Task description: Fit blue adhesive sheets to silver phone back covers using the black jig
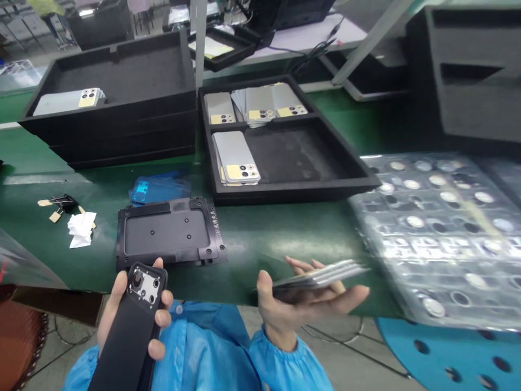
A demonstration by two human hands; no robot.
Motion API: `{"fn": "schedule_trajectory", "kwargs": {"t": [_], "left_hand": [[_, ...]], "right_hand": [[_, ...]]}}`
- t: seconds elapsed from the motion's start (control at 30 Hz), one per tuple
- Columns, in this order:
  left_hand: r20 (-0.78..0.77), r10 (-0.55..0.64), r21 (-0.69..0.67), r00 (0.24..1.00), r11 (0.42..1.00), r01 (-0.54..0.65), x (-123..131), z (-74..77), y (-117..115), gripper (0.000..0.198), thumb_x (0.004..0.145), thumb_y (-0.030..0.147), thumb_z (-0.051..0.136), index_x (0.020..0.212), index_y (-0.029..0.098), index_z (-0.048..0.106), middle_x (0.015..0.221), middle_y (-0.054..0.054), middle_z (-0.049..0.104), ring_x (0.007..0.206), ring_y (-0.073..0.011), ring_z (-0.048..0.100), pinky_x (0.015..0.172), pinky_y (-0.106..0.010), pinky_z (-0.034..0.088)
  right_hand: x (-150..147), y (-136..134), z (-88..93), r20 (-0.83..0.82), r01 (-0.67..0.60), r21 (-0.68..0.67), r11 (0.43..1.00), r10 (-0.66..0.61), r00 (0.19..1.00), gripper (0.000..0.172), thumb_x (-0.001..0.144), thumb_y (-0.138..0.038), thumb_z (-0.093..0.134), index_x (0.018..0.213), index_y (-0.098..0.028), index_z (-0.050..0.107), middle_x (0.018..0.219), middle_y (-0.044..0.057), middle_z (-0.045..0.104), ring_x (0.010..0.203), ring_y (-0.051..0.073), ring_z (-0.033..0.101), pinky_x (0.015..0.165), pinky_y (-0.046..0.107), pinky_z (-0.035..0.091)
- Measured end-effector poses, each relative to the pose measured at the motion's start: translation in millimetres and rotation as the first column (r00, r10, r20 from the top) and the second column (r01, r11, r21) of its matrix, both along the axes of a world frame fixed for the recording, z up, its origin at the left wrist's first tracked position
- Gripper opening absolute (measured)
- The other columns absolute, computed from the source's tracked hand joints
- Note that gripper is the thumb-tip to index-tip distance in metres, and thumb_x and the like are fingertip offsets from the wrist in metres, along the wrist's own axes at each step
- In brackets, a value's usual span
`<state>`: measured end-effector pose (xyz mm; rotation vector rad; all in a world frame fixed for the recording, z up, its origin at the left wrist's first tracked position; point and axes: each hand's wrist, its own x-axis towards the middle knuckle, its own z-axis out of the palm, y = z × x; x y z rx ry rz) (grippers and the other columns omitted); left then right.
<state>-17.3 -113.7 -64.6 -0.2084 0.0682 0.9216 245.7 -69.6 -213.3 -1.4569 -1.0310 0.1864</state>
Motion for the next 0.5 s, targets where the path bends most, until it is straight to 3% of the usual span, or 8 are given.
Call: {"fn": "schedule_trajectory", "kwargs": {"t": [0.1,0.2,0.37,0.5], "left_hand": [[-0.007,-0.011,-0.027,1.0,1.0,0.011,0,1.9,1,0.047,0.098,0.054,0.051,0.137,0.028,0.059,0.124,-0.015,0.069,0.106,-0.0191,0.07,0.08,-0.03,0.055],[-0.012,-0.009,-0.037,1.0,0.999,0.009,0,3.9,2,0.046,0.098,0.054,0.053,0.136,0.029,0.06,0.123,-0.014,0.07,0.105,-0.0187,0.07,0.079,-0.029,0.054],[-0.005,-0.026,-0.067,1.0,0.997,0.025,-2,4.8,4,0.046,0.097,0.054,0.054,0.135,0.028,0.06,0.123,-0.014,0.07,0.105,-0.0189,0.07,0.081,-0.03,0.054],[0.016,-0.034,-0.098,0.999,0.995,0.035,-1,4.4,4,0.046,0.098,0.053,0.054,0.135,0.026,0.061,0.123,-0.015,0.069,0.106,-0.0192,0.07,0.084,-0.031,0.054]], "right_hand": [[-7,1,7.2,0.066,0.018,0.109,0.994,-0.026,0.997,0.116,0.068,-0.049,0.083,0.155,-0.02,0.011,0.13,0.016,0.044,0.091,0.024,0.06,0.084,0.054,0.057],[-10,3,11.7,0.039,0.028,0.138,0.99,-0.034,0.999,0.103,0.068,-0.05,0.082,0.148,-0.018,0.027,0.124,0.013,0.047,0.087,0.023,0.062,0.086,0.056,0.056],[-12,5,16.1,-0.027,0.058,0.158,0.986,-0.055,0.998,0.096,0.065,-0.05,0.084,0.142,-0.018,0.036,0.12,0.011,0.049,0.087,0.024,0.064,0.09,0.059,0.054],[-15,5,20.9,-0.12,0.093,0.174,0.98,-0.072,0.99,0.081,0.071,-0.049,0.079,0.136,-0.02,0.041,0.122,0.011,0.051,0.091,0.025,0.064,0.091,0.059,0.055]]}}
